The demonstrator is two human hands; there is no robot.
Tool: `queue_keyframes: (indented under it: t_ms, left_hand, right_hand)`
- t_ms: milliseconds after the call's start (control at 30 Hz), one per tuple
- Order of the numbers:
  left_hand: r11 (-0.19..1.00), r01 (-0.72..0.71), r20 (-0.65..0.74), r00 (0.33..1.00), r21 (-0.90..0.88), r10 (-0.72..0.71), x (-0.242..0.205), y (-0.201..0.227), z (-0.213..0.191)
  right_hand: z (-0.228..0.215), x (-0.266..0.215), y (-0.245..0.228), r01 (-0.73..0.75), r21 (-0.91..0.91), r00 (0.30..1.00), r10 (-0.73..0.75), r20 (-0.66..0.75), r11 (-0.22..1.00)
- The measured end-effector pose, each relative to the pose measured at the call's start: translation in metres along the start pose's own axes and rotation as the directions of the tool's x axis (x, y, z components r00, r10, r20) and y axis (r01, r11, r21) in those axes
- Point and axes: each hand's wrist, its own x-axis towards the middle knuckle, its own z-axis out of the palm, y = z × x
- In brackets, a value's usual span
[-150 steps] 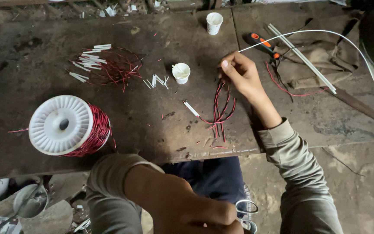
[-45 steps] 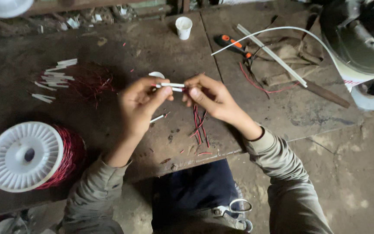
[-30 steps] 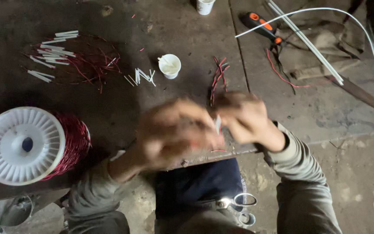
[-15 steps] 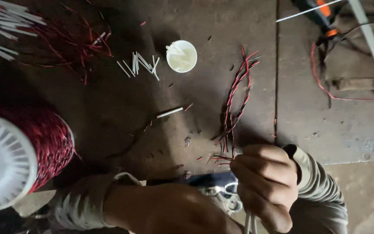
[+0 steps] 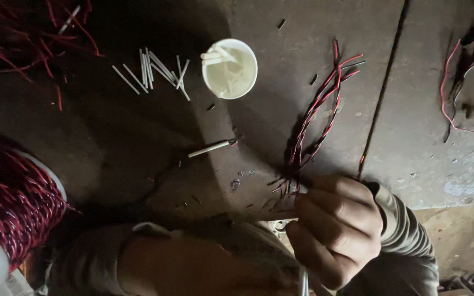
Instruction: The person repeatedly picks up short red wires and white plastic sleeves, slides the sleeves onto the wires, and places the finished pieces on the table. The person also uses scissors to trim wire ends and organizes the completed insulated wires into a pile.
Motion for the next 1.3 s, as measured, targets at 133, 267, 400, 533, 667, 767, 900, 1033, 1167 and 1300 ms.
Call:
queue_keyframes:
  t_ms: [133, 267, 400, 533, 667, 767, 900, 1033, 1167, 1300]
  left_hand:
    - [0.999, -0.032, -0.003, 0.999, 0.022, 0.032, 0.002, -0.002, -0.007]
    - [0.999, -0.04, -0.01, 0.999, 0.027, 0.04, 0.005, -0.001, -0.01]
    - [0.998, -0.042, -0.013, 0.999, 0.038, 0.043, 0.008, 0.0, -0.012]
    - [0.998, -0.016, -0.036, 0.999, 0.063, 0.018, 0.017, -0.001, -0.009]
    - [0.995, 0.02, -0.051, 0.999, 0.095, -0.015, 0.027, 0.0, -0.007]
    - [0.993, 0.039, -0.062, 0.998, 0.112, -0.032, 0.031, 0.001, -0.006]
    - [0.99, 0.062, -0.065, 0.996, 0.129, -0.054, 0.036, -0.001, -0.007]
    - [0.987, 0.081, -0.081, 0.994, 0.139, -0.071, 0.038, -0.002, -0.004]
    - [0.984, 0.107, -0.117, 0.989, 0.144, -0.09, 0.033, -0.006, -0.004]
    - [0.983, 0.131, -0.147, 0.983, 0.128, -0.112, 0.027, -0.007, -0.002]
  right_hand:
    - [0.0, 0.003, -0.002, -0.021, 0.004, 1.0, 0.021, 0.002, 1.0]
    - [-0.001, -0.002, 0.001, 0.024, -0.009, 0.999, -0.024, 0.027, 1.0]
    - [-0.002, -0.006, 0.004, 0.069, 0.001, 0.997, -0.069, 0.031, 0.998]
    - [-0.004, -0.007, 0.004, -0.01, -0.047, 0.996, 0.014, 0.088, 0.999]
    - [-0.004, -0.012, 0.009, -0.118, -0.03, 0.983, 0.122, 0.139, 0.992]
    - [-0.002, -0.02, 0.008, -0.193, 0.048, 0.977, 0.188, 0.1, 0.98]
    - [0.003, -0.032, 0.003, -0.318, 0.119, 0.947, 0.308, 0.094, 0.941]
    - [0.009, -0.042, 0.001, -0.291, 0.241, 0.956, 0.288, 0.048, 0.926]
    - [0.007, -0.042, -0.001, -0.313, 0.271, 0.95, 0.299, 0.09, 0.91]
    - [0.005, -0.035, -0.003, -0.32, 0.283, 0.947, 0.3, 0.113, 0.904]
